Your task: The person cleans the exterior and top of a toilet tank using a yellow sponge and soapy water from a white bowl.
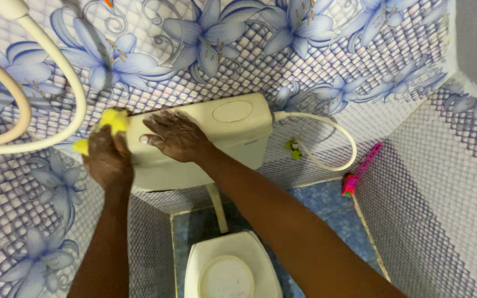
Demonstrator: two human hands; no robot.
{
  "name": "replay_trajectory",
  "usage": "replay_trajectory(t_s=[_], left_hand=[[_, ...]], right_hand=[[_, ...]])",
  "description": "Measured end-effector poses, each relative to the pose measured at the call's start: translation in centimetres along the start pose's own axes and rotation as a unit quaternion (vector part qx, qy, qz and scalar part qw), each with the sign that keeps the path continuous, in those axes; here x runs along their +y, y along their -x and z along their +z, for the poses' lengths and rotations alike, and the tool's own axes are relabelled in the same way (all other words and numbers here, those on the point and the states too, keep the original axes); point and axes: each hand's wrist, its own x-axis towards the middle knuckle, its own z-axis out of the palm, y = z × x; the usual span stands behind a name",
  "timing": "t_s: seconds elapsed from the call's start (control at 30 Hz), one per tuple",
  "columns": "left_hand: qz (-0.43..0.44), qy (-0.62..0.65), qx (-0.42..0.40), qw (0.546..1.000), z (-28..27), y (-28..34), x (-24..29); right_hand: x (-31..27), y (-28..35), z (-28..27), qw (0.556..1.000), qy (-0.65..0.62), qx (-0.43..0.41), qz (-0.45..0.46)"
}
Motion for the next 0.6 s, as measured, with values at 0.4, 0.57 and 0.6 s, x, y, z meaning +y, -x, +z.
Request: replay_trajectory(t_s=[0.4,0.57,0.6], left_hand=[[-0.341,0.097,-0.031,0.935,-1.6,0.1,-2.1],[0.007,0.138,0.201,0.970,3.2,6.8,1.3],[0.033,0.129,0.191,0.973,3.6,7.5,1.4]], right_hand=[[-3.2,-0.9,1.5,0.999,0.048,-0.015,-0.018],[-3.5,-0.8,0.4,0.999,0.031,-0.033,-0.015],[-3.4,-0.9,0.6,0.999,0.027,-0.026,-0.021]])
